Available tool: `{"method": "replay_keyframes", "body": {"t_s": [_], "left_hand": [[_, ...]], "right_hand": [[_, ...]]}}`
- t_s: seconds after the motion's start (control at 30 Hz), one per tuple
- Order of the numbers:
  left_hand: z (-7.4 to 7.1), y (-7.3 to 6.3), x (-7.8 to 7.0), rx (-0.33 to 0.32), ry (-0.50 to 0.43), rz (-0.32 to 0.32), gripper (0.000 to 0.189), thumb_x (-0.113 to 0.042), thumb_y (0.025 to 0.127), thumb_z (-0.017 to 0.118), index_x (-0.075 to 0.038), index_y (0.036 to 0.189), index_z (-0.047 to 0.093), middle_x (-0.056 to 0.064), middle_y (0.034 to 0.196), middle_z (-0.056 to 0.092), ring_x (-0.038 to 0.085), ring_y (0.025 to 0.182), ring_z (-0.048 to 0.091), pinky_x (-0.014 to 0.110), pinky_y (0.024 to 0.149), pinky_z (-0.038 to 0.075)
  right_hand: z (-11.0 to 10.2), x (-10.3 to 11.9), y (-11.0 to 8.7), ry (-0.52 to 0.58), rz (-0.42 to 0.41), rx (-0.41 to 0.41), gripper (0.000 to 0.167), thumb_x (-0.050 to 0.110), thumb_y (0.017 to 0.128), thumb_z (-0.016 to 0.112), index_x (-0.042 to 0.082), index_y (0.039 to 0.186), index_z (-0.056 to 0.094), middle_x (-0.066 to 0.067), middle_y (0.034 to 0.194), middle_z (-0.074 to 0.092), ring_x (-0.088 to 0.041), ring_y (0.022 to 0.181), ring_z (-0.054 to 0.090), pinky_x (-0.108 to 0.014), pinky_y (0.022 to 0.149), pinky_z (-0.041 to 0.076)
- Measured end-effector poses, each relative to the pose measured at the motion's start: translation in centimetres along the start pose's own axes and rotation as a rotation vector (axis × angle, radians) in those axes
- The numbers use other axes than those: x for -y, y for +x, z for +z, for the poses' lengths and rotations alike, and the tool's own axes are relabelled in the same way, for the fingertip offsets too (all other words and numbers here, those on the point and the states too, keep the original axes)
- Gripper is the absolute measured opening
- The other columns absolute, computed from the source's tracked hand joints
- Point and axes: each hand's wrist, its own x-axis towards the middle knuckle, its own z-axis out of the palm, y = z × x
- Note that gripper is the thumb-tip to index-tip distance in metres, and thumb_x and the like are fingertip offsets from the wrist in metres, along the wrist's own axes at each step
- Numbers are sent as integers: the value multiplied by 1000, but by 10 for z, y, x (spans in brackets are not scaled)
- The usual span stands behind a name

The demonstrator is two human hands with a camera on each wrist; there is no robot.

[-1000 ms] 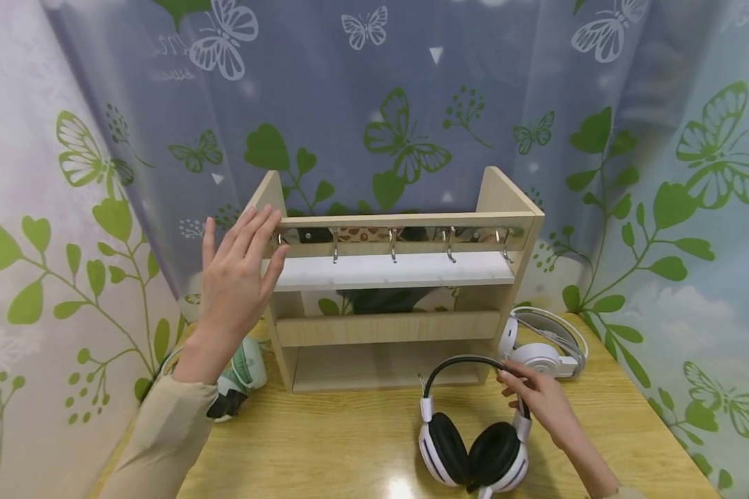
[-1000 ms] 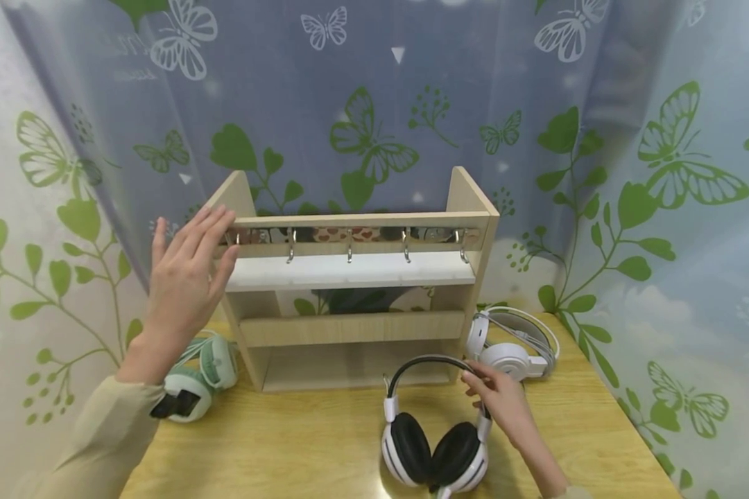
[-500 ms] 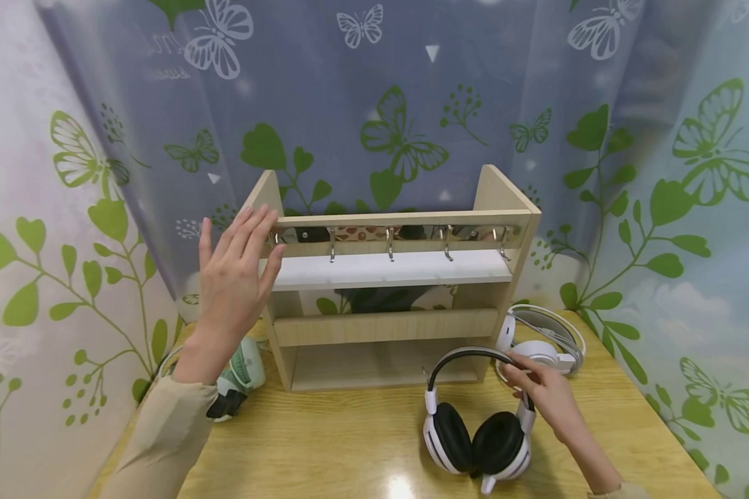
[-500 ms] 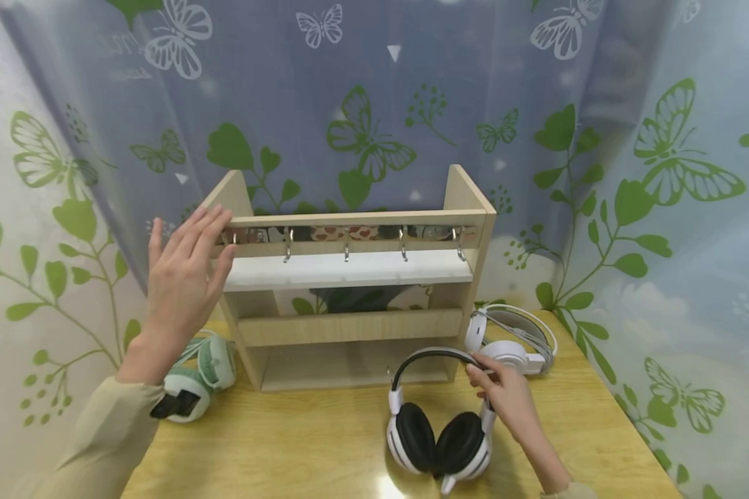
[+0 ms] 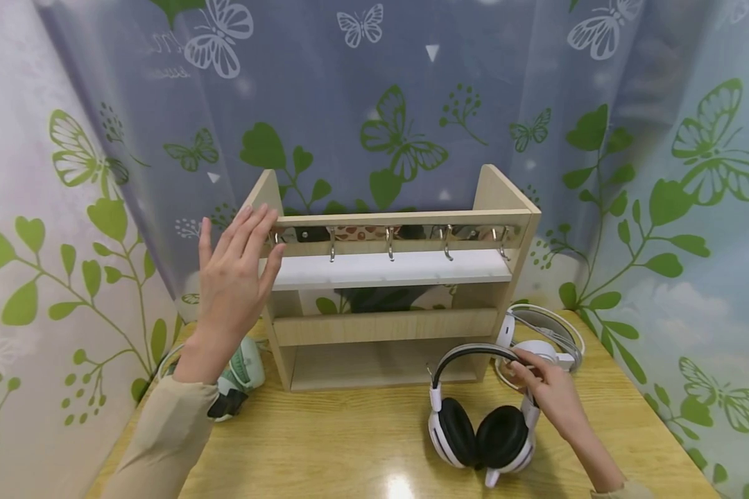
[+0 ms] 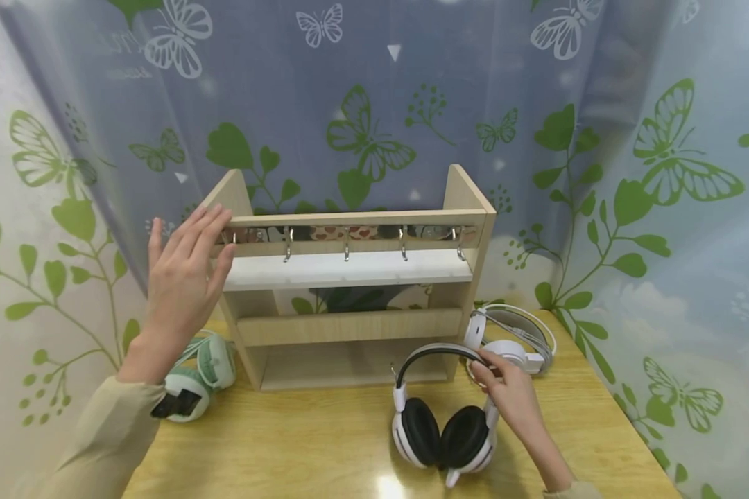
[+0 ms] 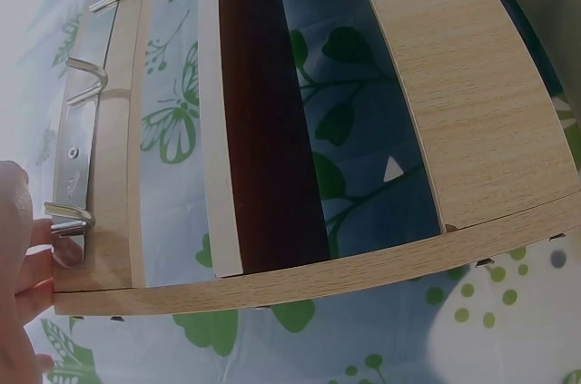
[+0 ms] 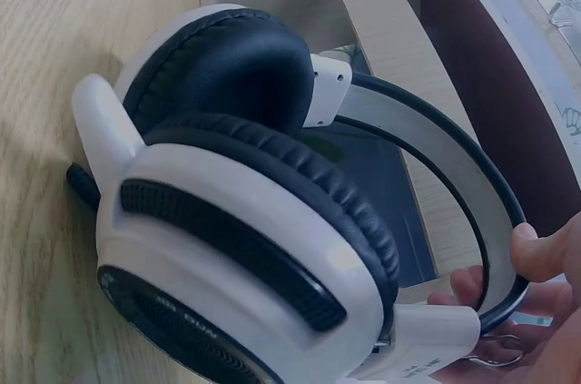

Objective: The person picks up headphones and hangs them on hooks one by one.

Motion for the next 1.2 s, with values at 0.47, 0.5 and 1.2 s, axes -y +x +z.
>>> {"method": "replay_keyframes", "body": {"t_s": [0.47,0.5,1.2], "left_hand": [[0,1,-2,-1,-17,-13,55,-47,109,38,-8,142,58,11,145,58,30,139,49,56,124,8],[0,1,-2,0,-13,-10,55,-47,109,38,-7,142,58,11,145,58,30,139,49,56,124,8],[-1,-1,-2,3,-12,-6,51,-42,108,44,-8,144,56,11,147,57,30,140,47,57,124,7]], "right_hand": [[-9,5,-4,-15,-32,-65,41,19,101,64,-6,134,61,-18,93,75,-4,67,64,-23,62,51],[-10,5,-4,-13,-33,-67,41,19,101,63,-6,134,60,-18,93,75,-4,67,64,-23,61,51],[-25,12,0,-5,-173,-169,35,11,101,62,-8,131,62,-19,90,75,-1,65,63,-20,55,47]]}}
